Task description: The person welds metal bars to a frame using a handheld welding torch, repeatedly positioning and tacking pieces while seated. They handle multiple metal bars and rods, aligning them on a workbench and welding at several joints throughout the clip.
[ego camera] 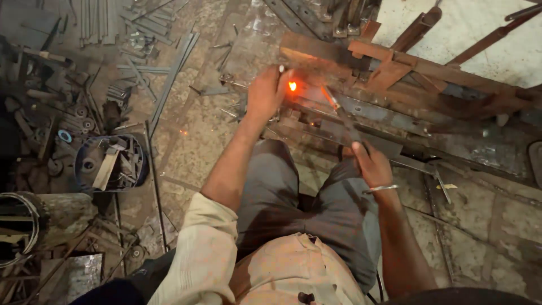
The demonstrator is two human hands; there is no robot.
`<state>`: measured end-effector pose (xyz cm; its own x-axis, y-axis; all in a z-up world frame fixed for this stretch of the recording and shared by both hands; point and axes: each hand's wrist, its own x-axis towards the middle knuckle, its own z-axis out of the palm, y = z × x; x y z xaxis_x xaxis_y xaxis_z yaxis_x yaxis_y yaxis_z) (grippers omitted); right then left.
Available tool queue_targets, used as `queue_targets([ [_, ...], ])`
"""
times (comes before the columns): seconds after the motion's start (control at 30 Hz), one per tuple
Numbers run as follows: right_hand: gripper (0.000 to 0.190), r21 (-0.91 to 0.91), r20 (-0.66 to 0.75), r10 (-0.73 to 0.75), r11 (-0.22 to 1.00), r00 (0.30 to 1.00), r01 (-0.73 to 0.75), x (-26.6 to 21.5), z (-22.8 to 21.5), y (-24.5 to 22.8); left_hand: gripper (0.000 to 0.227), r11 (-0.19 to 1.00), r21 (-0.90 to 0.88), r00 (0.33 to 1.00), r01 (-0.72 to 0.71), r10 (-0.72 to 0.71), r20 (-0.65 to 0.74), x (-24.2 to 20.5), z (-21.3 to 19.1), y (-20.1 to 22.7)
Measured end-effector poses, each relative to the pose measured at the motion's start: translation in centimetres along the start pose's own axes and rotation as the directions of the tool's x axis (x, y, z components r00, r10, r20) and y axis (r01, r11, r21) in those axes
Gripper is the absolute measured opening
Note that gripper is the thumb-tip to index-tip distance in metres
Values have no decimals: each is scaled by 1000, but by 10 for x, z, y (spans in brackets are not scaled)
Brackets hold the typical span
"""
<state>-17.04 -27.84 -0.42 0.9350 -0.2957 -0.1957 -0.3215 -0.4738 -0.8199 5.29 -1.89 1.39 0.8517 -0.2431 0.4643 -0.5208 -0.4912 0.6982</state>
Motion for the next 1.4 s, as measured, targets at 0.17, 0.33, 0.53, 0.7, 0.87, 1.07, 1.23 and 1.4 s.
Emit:
queue_targets([
  [0.17, 47, 59, -82, 39, 998, 996, -34, -25, -7, 21, 35, 993, 51, 994, 104, -106, 37, 18, 6, 15],
  [0.33, 43, 89, -53, 157, 984, 986, -152, -40, -11, 77, 41, 986, -3, 923, -168, 156, -352, -9, 22, 66],
  [0.53, 41, 302, -35, 159, 943, 987, -141, -52, -6, 107, 30, 937, -149, 949, -315, 307, -74, -28, 112, 181],
  [0.7, 37, 371, -118, 209, 916, 971, -153, -77, -14, 108, 59, 942, -281, 849, -185, 297, 437, -9, 191, 227],
  [0.87, 37, 365, -198, 270, 912, 942, -185, -99, -17, 146, 74, 905, -287, 786, -314, 418, 456, -22, 329, 224],
  [1.07, 31, 483, -203, 349, 848, 915, -216, -123, -15, 177, 59, 892, -447, 792, -65, 319, 521, -18, 381, 223],
  [1.23, 37, 413, -212, 317, 886, 924, -209, -137, -35, 182, 54, 664, -747, 867, -32, 391, 310, 11, 238, 279],
  [1.4, 27, 445, -190, 269, 881, 944, -161, -128, -40, 207, 51, 559, -828, 895, 32, 352, 272, 29, 131, 291],
])
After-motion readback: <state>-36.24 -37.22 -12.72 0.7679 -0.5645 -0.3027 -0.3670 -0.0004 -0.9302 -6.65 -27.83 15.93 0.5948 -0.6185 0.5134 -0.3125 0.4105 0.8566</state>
